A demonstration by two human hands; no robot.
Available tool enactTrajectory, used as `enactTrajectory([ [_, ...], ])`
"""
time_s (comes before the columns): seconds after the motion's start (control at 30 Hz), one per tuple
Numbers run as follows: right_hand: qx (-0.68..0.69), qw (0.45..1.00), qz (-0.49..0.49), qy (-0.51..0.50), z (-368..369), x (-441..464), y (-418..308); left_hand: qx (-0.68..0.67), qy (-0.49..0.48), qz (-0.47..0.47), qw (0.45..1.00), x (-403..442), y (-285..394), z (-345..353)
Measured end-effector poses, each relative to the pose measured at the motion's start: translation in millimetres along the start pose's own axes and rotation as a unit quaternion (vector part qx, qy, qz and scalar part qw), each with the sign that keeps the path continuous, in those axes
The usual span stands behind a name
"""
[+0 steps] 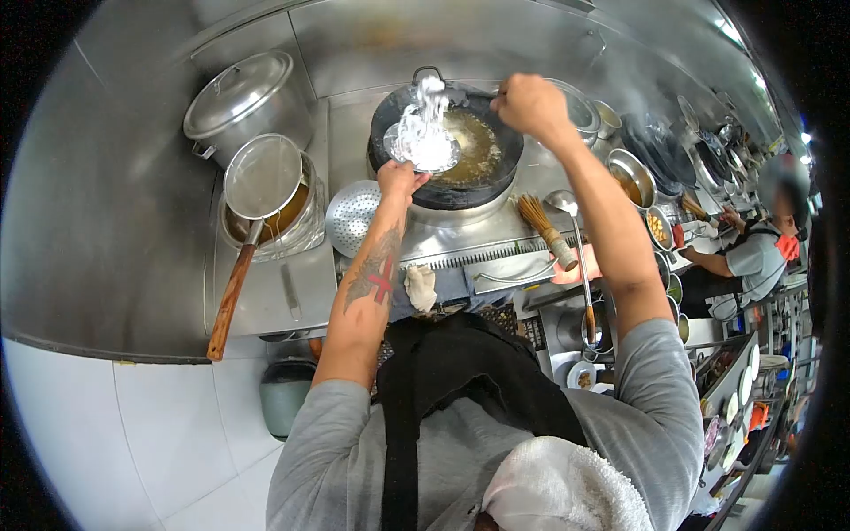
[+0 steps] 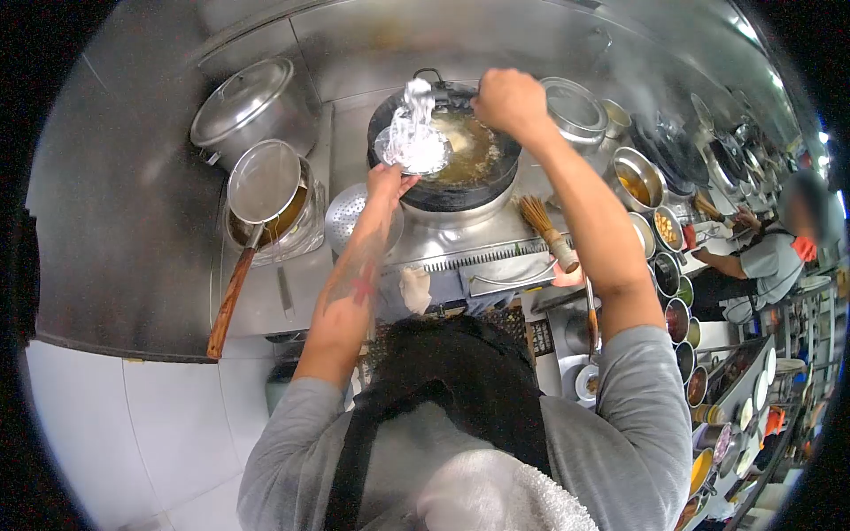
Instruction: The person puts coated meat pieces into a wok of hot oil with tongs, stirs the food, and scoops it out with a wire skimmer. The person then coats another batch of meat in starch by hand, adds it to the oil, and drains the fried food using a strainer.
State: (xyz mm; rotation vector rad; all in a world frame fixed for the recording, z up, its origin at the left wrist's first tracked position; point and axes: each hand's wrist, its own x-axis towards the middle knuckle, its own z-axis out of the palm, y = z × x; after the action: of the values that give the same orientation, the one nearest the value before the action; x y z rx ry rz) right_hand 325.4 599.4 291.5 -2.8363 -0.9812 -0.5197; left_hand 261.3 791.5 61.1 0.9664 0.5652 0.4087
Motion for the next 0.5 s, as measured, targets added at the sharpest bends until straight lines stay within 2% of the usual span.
enactTrajectory([
  [0.07, 0.003, 0.998, -0.005, 0.061, -21, 9, 16, -0.016, 0.002, 0.001, 1.000, 14, -6, -9],
  [0.13, 0.040, 0.996, 0.012, 0.080, -45, 6, 21, 0.000, 0.022, 0.000, 1.000, 19, -4, -16],
  [0.2, 0.029, 0.997, 0.022, 0.068, -37, 6, 29, 0.022, 0.061, 0.038, 0.997, 15, 3, -18],
  [0.23, 0.018, 0.998, 0.029, 0.057, -30, 6, 31, 0.070, 0.095, 0.030, 0.993, 3, 15, -16],
  [0.33, -0.014, 0.997, 0.073, 0.017, 10, 2, 27, 0.052, 0.105, 0.063, 0.991, 7, 19, -24],
  [0.4, -0.021, 0.997, 0.060, -0.037, 38, -5, 21, 0.098, 0.121, 0.063, 0.986, 0, 25, -26],
  [0.47, -0.016, 0.995, 0.091, -0.036, 81, -1, 20, 0.125, 0.142, 0.068, 0.980, -1, 28, -26],
  [0.5, -0.003, 0.992, 0.101, -0.071, 99, 1, 21, 0.125, 0.142, 0.067, 0.980, -1, 27, -25],
])
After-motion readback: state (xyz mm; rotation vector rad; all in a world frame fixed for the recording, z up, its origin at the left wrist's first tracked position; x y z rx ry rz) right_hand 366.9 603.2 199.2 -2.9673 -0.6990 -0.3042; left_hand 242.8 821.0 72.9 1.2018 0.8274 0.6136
